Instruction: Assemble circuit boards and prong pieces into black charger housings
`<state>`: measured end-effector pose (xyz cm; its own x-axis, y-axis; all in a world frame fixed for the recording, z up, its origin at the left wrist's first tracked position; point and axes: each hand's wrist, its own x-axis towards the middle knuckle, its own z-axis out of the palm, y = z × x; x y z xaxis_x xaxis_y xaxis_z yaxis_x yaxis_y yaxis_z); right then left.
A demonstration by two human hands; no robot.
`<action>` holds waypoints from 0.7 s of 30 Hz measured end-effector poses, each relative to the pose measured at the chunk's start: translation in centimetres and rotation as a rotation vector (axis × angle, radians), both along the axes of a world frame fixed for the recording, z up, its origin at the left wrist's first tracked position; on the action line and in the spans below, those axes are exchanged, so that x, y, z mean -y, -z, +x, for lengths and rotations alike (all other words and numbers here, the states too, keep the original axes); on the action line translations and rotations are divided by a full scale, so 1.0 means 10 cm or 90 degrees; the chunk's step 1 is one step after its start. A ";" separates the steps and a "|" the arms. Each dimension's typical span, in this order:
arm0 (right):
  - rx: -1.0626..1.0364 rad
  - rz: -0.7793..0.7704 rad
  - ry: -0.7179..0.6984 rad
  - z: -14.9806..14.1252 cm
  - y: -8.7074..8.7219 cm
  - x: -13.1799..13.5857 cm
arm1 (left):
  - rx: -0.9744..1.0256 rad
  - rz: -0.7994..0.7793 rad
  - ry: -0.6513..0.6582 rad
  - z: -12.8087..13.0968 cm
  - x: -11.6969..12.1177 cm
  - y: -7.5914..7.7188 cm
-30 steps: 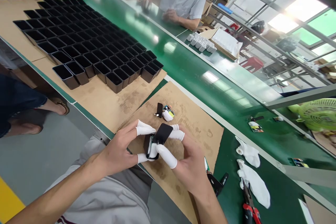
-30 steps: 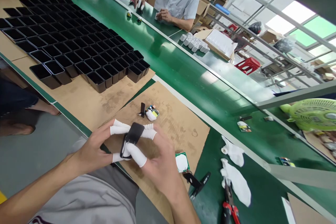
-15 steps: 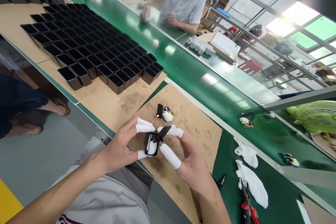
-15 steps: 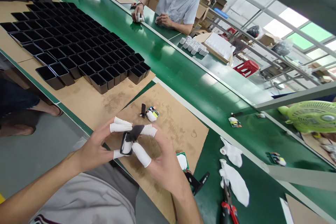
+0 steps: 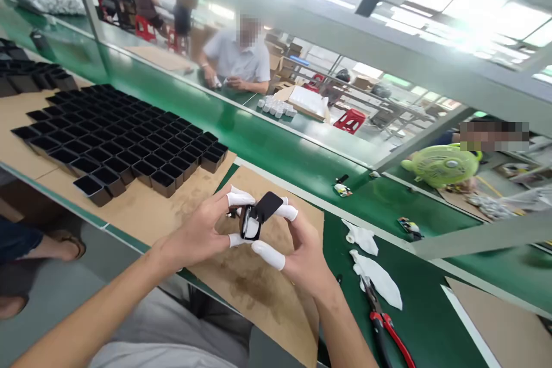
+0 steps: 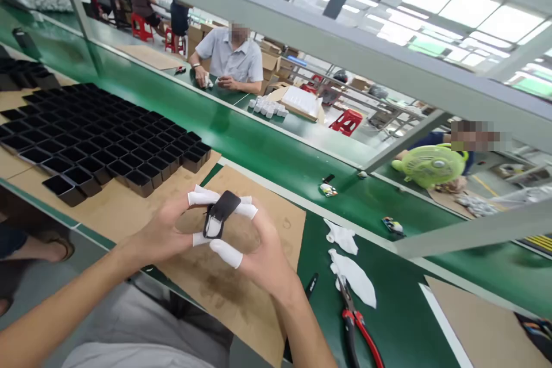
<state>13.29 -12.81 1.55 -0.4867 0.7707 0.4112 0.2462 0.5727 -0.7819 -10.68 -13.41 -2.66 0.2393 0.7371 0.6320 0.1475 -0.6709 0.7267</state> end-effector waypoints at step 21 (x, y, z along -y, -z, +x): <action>-0.160 0.003 0.091 0.23 0.38 -0.06 | -0.154 0.127 0.094 0.14 -0.53 0.05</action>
<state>15.63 -12.17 -2.24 -0.2552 0.8220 0.5090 0.1231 0.5498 -0.8262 -9.30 -8.15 -3.13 0.4948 0.5514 0.6717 0.1907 -0.8230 0.5351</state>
